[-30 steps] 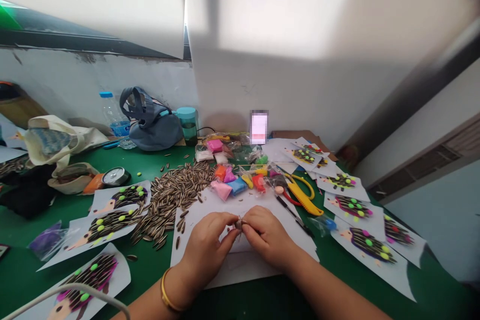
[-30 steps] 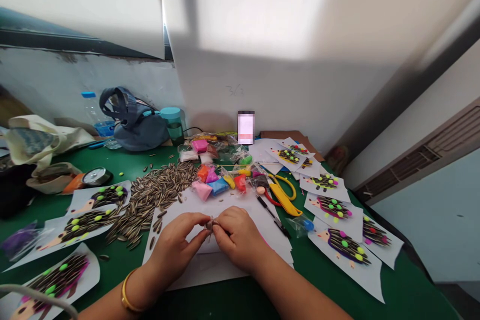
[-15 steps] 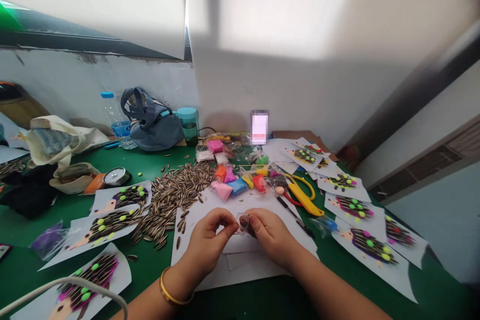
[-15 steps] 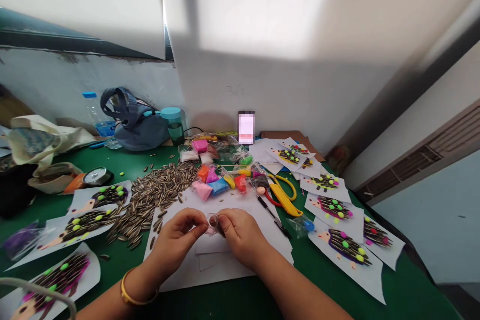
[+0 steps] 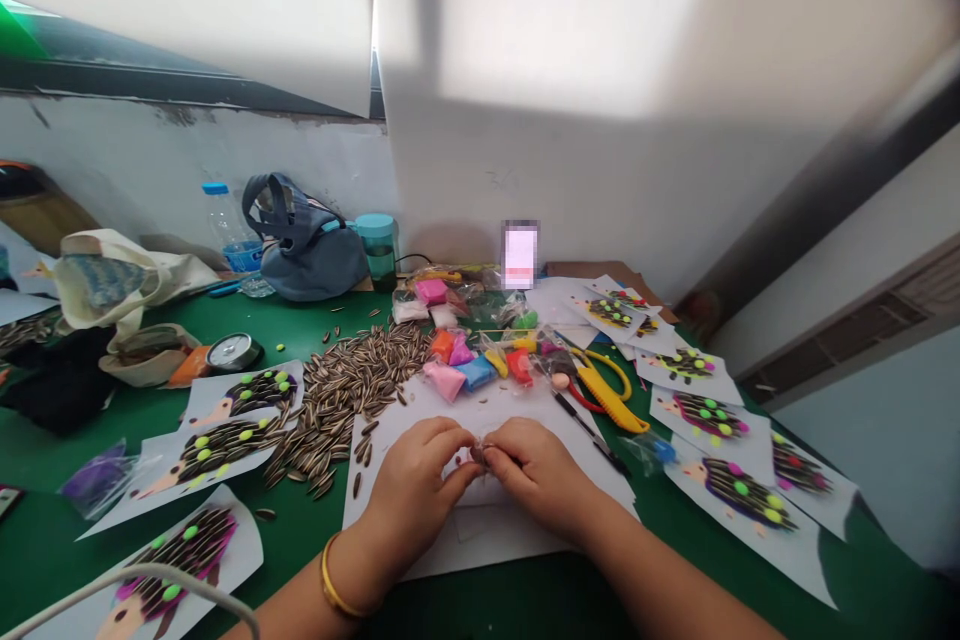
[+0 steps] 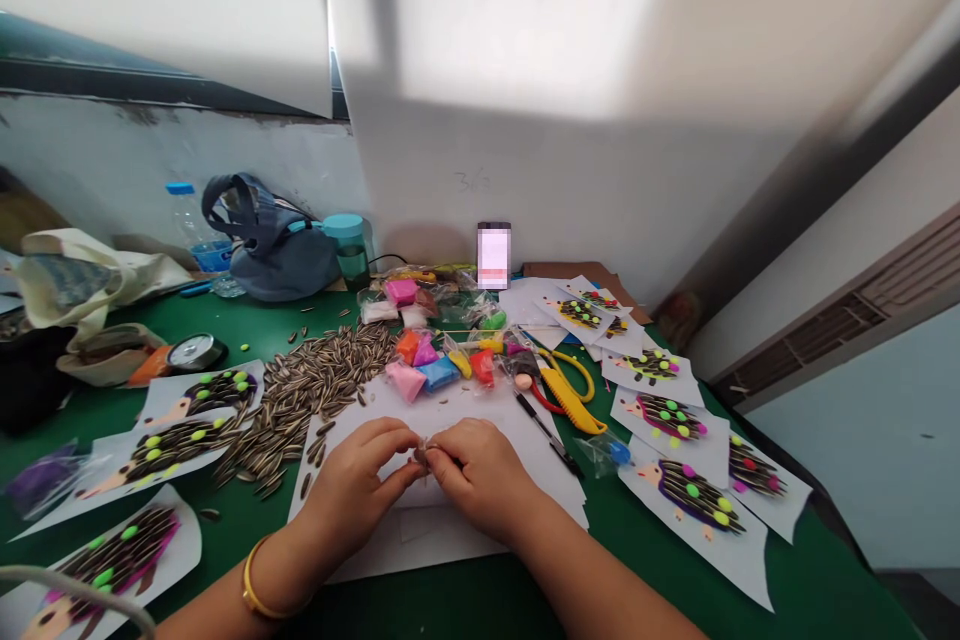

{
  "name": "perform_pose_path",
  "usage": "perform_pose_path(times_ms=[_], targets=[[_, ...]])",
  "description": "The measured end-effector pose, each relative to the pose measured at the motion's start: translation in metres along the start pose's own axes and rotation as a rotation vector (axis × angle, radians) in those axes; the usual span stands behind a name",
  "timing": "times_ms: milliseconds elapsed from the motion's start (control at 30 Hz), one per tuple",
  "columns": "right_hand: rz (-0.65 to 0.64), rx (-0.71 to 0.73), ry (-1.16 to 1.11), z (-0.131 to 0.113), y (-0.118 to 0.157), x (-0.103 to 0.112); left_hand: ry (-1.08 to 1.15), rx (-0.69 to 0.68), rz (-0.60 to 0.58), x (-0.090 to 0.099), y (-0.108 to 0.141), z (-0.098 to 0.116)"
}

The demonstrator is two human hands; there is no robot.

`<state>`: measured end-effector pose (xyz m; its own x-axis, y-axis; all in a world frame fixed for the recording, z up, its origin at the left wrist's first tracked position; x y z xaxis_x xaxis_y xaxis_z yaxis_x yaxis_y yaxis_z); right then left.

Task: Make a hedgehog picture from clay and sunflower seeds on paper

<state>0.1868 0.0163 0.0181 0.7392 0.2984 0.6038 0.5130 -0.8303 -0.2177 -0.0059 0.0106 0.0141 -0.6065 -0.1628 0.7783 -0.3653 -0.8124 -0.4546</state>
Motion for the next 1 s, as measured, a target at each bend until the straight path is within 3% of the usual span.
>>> perform_pose_path(times_ms=[233,500,667,833,1000], targets=[[0.065,0.005,-0.002,-0.001,0.001,0.004,0.082,0.036,0.074,0.003,-0.001,0.001],[0.078,0.097,0.081,0.002,0.004,-0.001,0.107,0.124,-0.064,0.001,-0.001,0.003],[0.151,0.134,0.137,0.001,0.003,-0.009,0.117,0.128,-0.065,0.000,-0.001,0.004],[0.175,0.167,0.104,-0.004,0.004,-0.005,0.071,0.044,-0.034,0.001,-0.001,0.004],[0.106,0.033,-0.020,-0.010,0.005,-0.004,0.016,-0.121,0.060,0.000,0.002,0.003]])
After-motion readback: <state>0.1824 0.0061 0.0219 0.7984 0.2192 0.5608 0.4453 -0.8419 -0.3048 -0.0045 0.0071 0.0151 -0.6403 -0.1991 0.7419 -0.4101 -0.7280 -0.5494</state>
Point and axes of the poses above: each hand's wrist, its own y-axis away from the middle knuckle, its own x-axis out of the back of the hand, z = x × y, the point moved 1 cm from there along -y, towards the middle knuckle, and after that the axes turned 9 degrees about -y, right-handed, at the moved point
